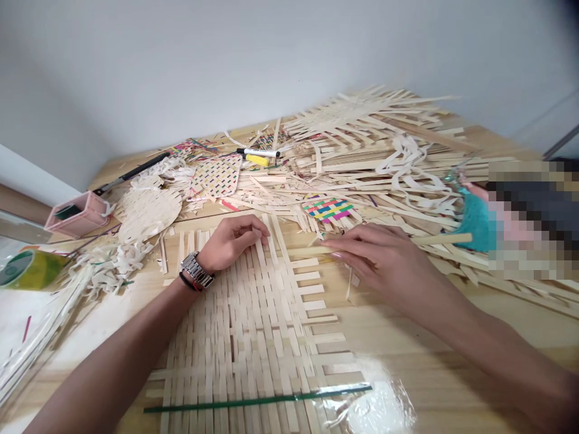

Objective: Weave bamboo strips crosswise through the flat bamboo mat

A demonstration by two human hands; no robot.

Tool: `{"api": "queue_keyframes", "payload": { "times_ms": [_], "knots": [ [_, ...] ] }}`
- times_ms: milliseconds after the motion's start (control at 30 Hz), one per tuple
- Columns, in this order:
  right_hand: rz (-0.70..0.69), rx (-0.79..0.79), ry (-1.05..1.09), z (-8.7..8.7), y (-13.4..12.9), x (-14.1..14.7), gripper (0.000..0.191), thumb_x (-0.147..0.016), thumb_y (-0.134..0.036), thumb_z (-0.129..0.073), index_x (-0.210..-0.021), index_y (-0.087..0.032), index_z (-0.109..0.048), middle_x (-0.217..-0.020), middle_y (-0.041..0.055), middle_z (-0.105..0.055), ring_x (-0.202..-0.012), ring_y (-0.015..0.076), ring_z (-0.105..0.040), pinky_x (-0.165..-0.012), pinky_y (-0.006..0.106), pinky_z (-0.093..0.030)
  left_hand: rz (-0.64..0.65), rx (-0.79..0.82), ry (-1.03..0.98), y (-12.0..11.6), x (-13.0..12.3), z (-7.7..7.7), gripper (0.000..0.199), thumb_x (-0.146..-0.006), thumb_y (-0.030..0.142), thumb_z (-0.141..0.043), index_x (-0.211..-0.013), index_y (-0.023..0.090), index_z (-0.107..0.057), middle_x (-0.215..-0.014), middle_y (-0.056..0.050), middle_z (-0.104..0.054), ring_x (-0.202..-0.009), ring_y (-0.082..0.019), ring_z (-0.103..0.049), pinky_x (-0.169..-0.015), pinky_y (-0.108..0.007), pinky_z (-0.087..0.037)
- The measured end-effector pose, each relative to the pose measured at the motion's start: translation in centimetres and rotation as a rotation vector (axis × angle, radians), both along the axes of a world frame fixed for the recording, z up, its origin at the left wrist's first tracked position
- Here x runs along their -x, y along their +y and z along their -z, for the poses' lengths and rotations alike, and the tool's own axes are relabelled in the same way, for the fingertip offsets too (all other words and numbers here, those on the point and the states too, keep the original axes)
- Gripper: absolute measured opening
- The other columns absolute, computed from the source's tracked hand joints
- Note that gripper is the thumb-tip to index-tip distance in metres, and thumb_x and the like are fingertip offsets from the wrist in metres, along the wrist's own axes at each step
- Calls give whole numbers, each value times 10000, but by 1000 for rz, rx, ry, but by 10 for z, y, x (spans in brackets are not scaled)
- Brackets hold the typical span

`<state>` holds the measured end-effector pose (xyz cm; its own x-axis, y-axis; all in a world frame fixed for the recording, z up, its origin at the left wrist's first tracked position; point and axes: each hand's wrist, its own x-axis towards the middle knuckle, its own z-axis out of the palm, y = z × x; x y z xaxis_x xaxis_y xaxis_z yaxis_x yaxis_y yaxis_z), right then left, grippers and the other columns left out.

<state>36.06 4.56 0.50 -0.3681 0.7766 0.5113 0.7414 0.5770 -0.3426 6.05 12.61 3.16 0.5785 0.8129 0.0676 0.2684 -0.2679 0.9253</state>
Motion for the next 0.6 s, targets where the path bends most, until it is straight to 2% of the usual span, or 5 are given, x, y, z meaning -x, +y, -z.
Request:
{"api": "queue_keyframes", "payload": {
  "times_ms": [400, 600],
  "knots": [
    [39, 10, -20, 1, 0, -2, 205, -1048, -252, -602, -1131, -218, -786, -1034, 63, -806, -936, 245, -739, -813, 418, -523, 3, -16, 13, 0, 0, 1, 200, -970, 285, -589, -948, 159, -742, -857, -53, -762, -743, -147, -660, -657, -262, -499],
    [13, 33, -19, -1, 1, -3, 224, -1068, -258, -573, -1127, -231, -787, -1056, 49, -820, -945, 230, -753, -810, 406, -538, 15, -18, 7, 0, 0, -1, 196, -967, 290, -597, -939, 159, -740, -853, -48, -757, -755, -149, -666, -670, -265, -506]
  ]
}}
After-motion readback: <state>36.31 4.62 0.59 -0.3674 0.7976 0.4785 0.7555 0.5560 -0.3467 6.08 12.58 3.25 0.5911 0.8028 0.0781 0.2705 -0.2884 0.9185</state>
